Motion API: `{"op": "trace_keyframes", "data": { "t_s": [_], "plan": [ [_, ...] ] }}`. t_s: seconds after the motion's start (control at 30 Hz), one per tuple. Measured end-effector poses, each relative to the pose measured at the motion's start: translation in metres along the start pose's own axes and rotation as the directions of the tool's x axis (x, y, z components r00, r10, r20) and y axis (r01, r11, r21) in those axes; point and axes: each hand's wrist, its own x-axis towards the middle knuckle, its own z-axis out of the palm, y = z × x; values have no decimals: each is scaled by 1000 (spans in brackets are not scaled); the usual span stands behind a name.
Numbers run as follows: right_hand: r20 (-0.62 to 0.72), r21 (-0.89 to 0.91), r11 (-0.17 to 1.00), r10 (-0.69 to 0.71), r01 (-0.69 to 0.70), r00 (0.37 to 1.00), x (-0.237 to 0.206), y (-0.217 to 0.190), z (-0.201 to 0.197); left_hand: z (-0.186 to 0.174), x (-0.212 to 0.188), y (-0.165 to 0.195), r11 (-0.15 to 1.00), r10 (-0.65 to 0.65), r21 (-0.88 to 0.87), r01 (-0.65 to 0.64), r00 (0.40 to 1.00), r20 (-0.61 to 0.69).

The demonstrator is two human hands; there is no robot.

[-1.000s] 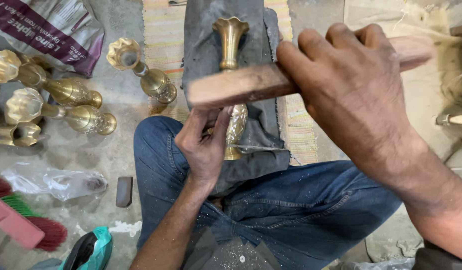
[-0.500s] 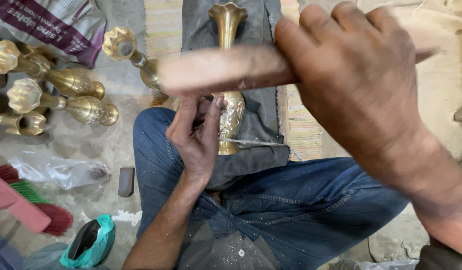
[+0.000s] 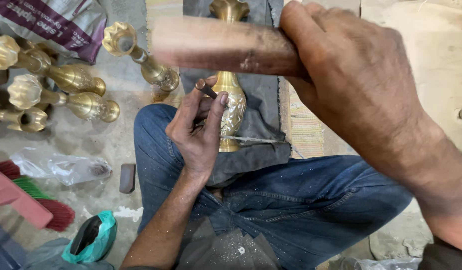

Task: The person sits cross-legged on the floor with a brass vase held against their lap by a cord, and engraves a decorative pattern into it. They hold a chisel against the vase surface and strike it repeatedly with a wooden mallet, repositioning the chisel to work different areas of the pattern.

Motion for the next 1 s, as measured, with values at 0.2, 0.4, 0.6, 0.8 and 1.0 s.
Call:
{"op": "trace_keyframes", "data": {
  "t_s": [0.2, 0.4, 0.6, 0.8, 1.0],
  "plan": [
    [-38, 144, 989, -2, 7, 999, 2, 0, 0, -2, 0, 0, 1000, -12, -1, 12, 1000, 7],
    [-27, -46, 999, -10, 9, 1000, 3, -2, -2, -2, 2, 0, 999, 3, -32, -2, 999, 34],
    [33, -44, 999, 15, -14, 999, 3, -1, -1, -1, 3, 2, 1000, 11, -4, -11, 999, 30],
    [-54, -224, 972, -82, 68, 995, -2, 1, -5, -2, 2, -1, 999, 5, -53, -4, 1000, 31],
    [52, 59, 997, 39, -42, 998, 1, -1, -2, -4, 1, 0, 999, -38, -34, 40, 999, 36]
  ]
}}
